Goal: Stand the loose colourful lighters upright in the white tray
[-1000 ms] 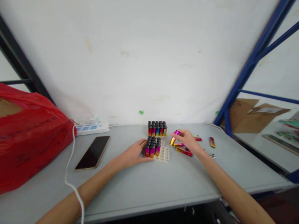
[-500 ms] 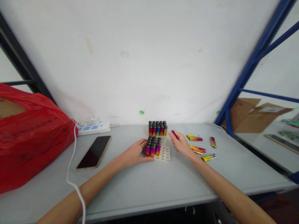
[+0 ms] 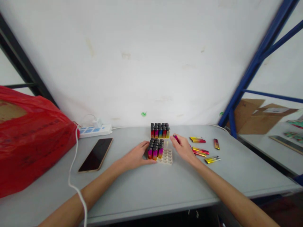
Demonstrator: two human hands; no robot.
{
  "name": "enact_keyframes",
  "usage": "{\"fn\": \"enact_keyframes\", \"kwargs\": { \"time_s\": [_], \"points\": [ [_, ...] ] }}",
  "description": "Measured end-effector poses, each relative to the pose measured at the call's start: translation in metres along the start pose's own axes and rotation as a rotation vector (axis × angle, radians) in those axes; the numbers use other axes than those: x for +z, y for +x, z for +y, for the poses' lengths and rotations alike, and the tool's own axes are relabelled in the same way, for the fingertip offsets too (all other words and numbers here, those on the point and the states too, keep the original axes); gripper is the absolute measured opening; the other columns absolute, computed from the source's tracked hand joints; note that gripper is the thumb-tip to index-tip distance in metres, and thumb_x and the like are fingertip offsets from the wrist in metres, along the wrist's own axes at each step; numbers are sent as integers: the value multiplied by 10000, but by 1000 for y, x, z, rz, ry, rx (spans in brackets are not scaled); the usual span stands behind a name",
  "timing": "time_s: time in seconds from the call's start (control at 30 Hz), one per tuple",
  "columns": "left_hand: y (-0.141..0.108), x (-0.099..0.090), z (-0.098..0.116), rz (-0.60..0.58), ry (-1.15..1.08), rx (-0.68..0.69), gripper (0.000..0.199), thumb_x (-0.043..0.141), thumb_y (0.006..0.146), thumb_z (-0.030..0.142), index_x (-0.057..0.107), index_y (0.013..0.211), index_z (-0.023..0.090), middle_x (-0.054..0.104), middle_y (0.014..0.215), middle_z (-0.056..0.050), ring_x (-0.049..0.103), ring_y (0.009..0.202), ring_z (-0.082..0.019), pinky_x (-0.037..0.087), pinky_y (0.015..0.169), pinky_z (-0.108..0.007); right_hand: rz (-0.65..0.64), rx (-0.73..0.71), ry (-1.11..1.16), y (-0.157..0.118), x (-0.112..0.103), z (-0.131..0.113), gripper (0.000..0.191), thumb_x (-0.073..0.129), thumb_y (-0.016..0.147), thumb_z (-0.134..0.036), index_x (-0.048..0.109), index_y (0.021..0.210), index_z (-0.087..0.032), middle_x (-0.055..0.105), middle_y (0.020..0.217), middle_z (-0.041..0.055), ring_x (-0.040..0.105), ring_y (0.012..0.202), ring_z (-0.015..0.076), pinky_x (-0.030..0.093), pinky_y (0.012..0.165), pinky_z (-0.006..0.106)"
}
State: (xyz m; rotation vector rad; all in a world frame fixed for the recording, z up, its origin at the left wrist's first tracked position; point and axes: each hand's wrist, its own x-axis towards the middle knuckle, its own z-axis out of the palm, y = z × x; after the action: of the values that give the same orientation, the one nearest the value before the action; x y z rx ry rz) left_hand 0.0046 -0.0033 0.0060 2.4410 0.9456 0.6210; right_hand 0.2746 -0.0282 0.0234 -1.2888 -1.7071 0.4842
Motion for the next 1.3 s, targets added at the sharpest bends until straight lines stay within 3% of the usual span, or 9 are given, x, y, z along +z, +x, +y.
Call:
{"fn": "enact_keyframes", "kwargs": {
  "time_s": [0.13,0.27,0.33,0.47,0.7,0.9,1.1,1.2,1.3],
  "points": [
    [0,-1,2,-2,-6,-2,711,868,842,530,618,1424,207,639,1426,-137,617,1342,-350,472,1213,-486,-82,-140,-50,-4,-6,-10,424,375,1101,-563,476,828,-253,566,701,-24,517,645,172,388,622,298],
    [0,0,1,-2,12,-5,708,867,841,540,622,1409,195,637,1421,-141,611,1346,-353,470,1215,-488,-109,-399,-212,-7,-12,-16,445,368,1128,-540,560,867,-235,659,901,60,596,870,220,469,805,341],
    [-1,0,1,3,16,-1,709,867,835,553,626,1402,202,641,1414,-132,612,1345,-352,471,1213,-482,-171,-463,-274,-8,-13,-17,475,370,1131,-547,578,845,-230,653,856,56,581,827,214,459,782,335],
    [-1,-1,3,5,5,6,663,855,855,535,639,1379,191,656,1378,-127,630,1310,-342,483,1194,-458,-323,-433,-243,-12,-10,-13,517,417,1112,-597,585,798,-223,615,714,10,507,636,166,382,631,295],
    [-1,-2,6,-1,10,4,632,852,848,562,659,1344,221,663,1355,-111,627,1303,-342,479,1191,-467,-323,-351,-226,-18,5,-11,614,487,1011,-761,653,752,-230,664,718,61,566,652,200,400,638,308],
    [-1,-1,3,-4,21,-8,660,844,847,566,642,1366,212,654,1379,-117,615,1323,-338,474,1194,-453,-374,-332,-336,-19,11,-3,582,586,1008,-684,671,657,-227,632,606,42,505,566,174,355,608,299],
    [-1,0,2,3,-1,-15,704,855,843,539,617,1407,190,647,1410,-144,625,1327,-371,483,1200,-500,-262,-294,-463,4,-33,15,522,385,1134,-481,723,838,-217,707,765,67,626,734,214,459,775,328],
    [-1,-1,2,-6,5,-34,708,860,831,539,618,1400,196,646,1412,-154,630,1321,-385,492,1192,-512,-152,-226,-561,19,-69,49,333,447,1085,-300,753,1130,-177,760,1074,147,692,1033,281,507,969,401],
    [0,-1,3,-16,3,-39,702,850,825,570,626,1384,208,643,1412,-157,629,1318,-389,490,1193,-515,-124,-95,-726,28,-99,89,417,517,936,-91,736,1288,-138,725,1321,201,664,1245,310,468,1130,447]
  ]
}}
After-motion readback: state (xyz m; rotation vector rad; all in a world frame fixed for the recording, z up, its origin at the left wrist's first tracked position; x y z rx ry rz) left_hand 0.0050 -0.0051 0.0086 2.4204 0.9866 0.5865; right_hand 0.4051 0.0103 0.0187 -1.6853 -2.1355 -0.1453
